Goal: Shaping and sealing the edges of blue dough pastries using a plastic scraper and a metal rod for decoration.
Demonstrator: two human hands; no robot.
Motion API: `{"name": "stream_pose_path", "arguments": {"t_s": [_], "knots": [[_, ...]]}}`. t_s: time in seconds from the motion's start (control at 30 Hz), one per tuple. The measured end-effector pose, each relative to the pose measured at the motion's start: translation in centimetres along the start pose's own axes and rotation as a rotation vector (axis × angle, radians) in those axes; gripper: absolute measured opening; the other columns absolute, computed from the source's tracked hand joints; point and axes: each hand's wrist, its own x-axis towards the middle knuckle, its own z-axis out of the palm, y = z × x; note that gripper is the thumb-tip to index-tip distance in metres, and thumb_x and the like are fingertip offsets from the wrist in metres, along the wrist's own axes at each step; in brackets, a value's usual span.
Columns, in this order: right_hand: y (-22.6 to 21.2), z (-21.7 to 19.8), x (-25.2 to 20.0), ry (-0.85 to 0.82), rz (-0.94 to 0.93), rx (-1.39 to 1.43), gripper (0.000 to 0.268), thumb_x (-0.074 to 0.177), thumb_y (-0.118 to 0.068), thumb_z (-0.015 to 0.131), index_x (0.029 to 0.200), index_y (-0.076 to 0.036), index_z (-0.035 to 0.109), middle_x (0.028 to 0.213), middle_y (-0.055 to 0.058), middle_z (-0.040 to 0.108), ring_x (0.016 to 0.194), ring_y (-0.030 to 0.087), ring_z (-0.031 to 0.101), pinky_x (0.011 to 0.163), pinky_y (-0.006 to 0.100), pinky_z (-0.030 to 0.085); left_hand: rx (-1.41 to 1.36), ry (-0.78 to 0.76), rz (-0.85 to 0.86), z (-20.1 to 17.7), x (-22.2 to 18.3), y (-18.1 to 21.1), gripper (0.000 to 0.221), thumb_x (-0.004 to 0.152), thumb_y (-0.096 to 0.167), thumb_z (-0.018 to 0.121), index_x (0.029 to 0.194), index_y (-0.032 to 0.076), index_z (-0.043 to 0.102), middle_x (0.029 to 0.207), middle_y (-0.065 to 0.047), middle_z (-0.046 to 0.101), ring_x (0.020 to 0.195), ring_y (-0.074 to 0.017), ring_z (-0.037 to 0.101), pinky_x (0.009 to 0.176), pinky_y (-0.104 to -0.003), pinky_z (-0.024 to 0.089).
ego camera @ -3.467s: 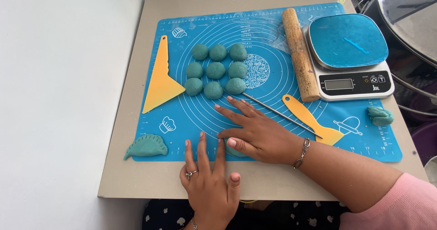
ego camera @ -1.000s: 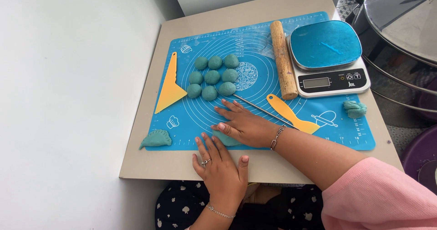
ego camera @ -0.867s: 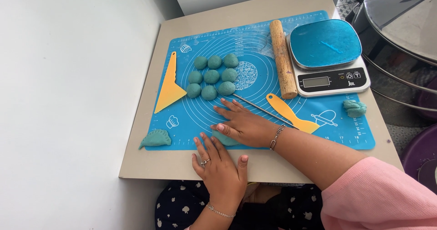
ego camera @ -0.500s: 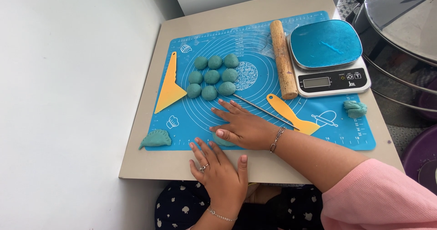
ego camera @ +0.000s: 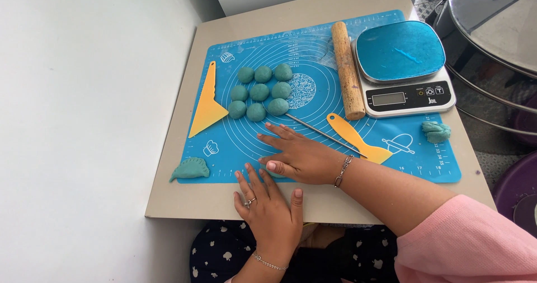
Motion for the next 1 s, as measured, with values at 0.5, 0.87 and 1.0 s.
{"name": "stream_pose_path", "arguments": {"t_s": [0.5, 0.87, 1.0], "knots": [[0.7, -1.1, -0.9, -0.071, 0.08, 0.123, 0.082, 0.097, -0.064, 0.013, 0.155, -0.015, 0.043, 0.17, 0.011, 0.02, 0.16, 0.028, 0.003, 0.123, 0.051, 0.011, -0.04, 0.046, 0.071, -0.4, -0.3, -0.1, 0.088, 0.104, 0.065, 0.017, 0.145, -0.007, 0.048, 0.164, -0.026, 0.033, 0.157, -0.0422, 0.018, 0.115, -0.06, 0.021], [1.0, -1.9, -1.7, -0.04, 0.149, 0.152, 0.081, 0.095, -0.064, 0.012, 0.155, -0.019, 0.044, 0.17, 0.004, 0.023, 0.16, 0.023, 0.006, 0.124, 0.048, 0.011, -0.041, 0.015, 0.039, 0.4, 0.1, -0.5, 0.092, 0.102, 0.07, 0.019, 0.15, -0.005, 0.041, 0.165, -0.028, 0.026, 0.157, -0.0428, 0.012, 0.117, -0.064, 0.016], [1.1, -1.9, -1.8, -0.031, 0.143, 0.163, 0.08, 0.096, -0.063, 0.013, 0.154, -0.017, 0.045, 0.17, 0.003, 0.024, 0.16, 0.021, 0.006, 0.125, 0.047, 0.011, -0.033, 0.163, 0.071, 0.0, -0.2, 0.1, 0.087, 0.103, 0.063, 0.022, 0.148, -0.007, 0.045, 0.165, -0.027, 0.028, 0.157, -0.0428, 0.016, 0.117, -0.062, 0.02]]}}
